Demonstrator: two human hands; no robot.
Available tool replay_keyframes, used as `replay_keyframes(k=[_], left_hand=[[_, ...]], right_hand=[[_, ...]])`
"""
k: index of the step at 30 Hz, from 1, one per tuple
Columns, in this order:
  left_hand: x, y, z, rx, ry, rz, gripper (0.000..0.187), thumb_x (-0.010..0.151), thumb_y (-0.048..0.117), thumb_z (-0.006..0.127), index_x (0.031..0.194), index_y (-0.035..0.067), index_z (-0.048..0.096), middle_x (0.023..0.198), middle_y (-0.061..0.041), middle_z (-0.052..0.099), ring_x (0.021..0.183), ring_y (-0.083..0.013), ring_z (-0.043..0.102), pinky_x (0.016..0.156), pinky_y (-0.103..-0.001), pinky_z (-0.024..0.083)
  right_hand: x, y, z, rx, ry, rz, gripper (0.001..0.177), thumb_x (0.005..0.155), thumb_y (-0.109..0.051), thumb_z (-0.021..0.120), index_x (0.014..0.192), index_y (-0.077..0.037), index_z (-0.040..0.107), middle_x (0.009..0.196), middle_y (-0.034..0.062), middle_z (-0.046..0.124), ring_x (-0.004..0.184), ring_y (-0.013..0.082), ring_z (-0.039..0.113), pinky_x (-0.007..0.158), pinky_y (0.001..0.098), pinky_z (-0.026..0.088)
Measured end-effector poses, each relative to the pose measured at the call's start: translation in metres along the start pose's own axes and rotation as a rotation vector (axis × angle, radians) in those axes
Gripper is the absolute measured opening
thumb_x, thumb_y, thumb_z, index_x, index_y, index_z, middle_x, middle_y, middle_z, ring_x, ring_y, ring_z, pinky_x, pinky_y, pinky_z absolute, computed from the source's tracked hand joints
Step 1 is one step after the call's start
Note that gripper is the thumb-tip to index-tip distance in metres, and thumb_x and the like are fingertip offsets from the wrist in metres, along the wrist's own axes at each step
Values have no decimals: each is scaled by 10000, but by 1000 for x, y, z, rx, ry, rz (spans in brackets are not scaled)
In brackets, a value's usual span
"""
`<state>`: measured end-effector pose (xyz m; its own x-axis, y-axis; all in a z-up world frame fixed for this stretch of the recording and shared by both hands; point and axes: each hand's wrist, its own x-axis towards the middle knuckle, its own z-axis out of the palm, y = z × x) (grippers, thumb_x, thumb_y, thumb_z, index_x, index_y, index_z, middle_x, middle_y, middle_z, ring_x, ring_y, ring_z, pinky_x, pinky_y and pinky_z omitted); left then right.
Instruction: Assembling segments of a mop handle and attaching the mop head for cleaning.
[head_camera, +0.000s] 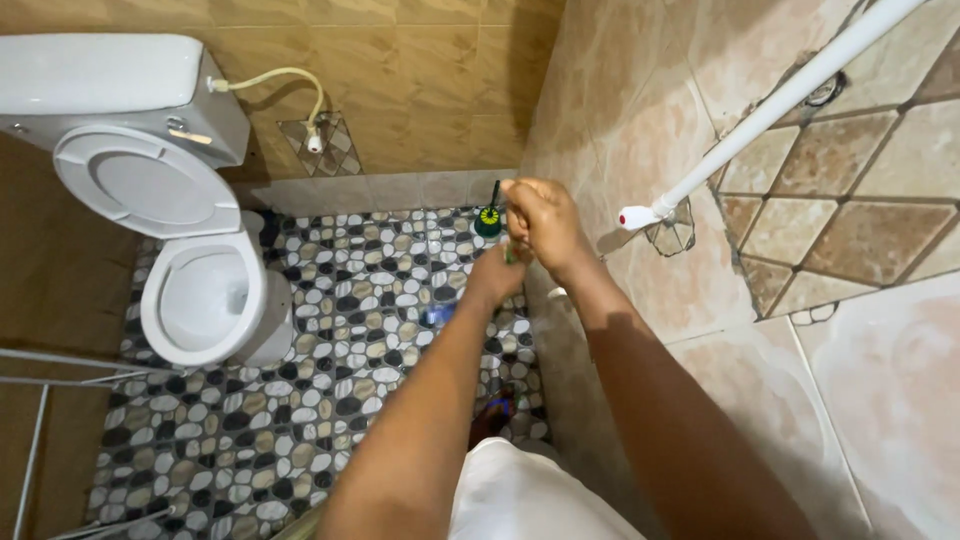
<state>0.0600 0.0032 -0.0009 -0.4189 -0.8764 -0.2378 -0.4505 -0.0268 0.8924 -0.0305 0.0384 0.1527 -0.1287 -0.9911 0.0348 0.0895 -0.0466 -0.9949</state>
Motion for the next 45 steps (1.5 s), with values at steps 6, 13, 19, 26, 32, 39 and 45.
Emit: replay_keyframes(k=[6,13,19,26,32,39,45], left_hand=[[-75,18,-5,63,140,-79,353,857,340,607,873,22,759,944,-285,713,949,-460,682,864,-518,519],[-114,42,-46,83,278,-101,396,881,375,604,804,15,749,875,-280,710,887,-458,692,824,-534,518],[-100,-8,-55,8,357,77,318,842,335,657,837,23,717,847,-238,732,854,-415,715,761,-494,535],[-114,-85,-37,73,293,104,281,799,272,696,994,72,722,937,-190,743,916,-400,709,774,-478,544],[-146,-65,-41,58,351,41,368,836,408,693,921,57,759,877,-243,742,903,-422,718,798,-494,544],[-173,-25,-50,-30,329,3,423,862,423,694,808,6,731,765,-263,708,804,-398,738,718,-485,538],[-156,5,-56,-95,338,77,295,837,298,668,772,15,719,738,-233,730,749,-336,772,678,-462,549]], right_hand=[[-38,-30,27,56,25,128,442,991,-320,600,620,-143,437,489,-5,428,424,107,363,439,284,308],[-77,-73,68,31,-103,-8,400,1015,-411,630,730,-172,480,612,-51,442,539,74,414,504,256,321],[-87,-27,96,-88,-81,-212,441,1035,-319,671,688,-150,458,625,-48,468,558,60,439,518,262,382],[-99,42,102,-106,-113,-137,423,1017,-194,628,645,-114,444,569,-40,471,510,47,419,460,271,354],[-85,1,116,-76,-163,37,392,984,-181,588,615,-110,478,511,-23,456,425,75,377,402,287,307],[-95,-25,124,31,-157,2,392,979,-154,583,615,-117,443,500,-28,431,401,71,338,378,287,265],[-109,-46,113,-30,-119,-255,407,1010,-117,567,631,-113,417,537,-34,449,454,50,373,412,276,293]])
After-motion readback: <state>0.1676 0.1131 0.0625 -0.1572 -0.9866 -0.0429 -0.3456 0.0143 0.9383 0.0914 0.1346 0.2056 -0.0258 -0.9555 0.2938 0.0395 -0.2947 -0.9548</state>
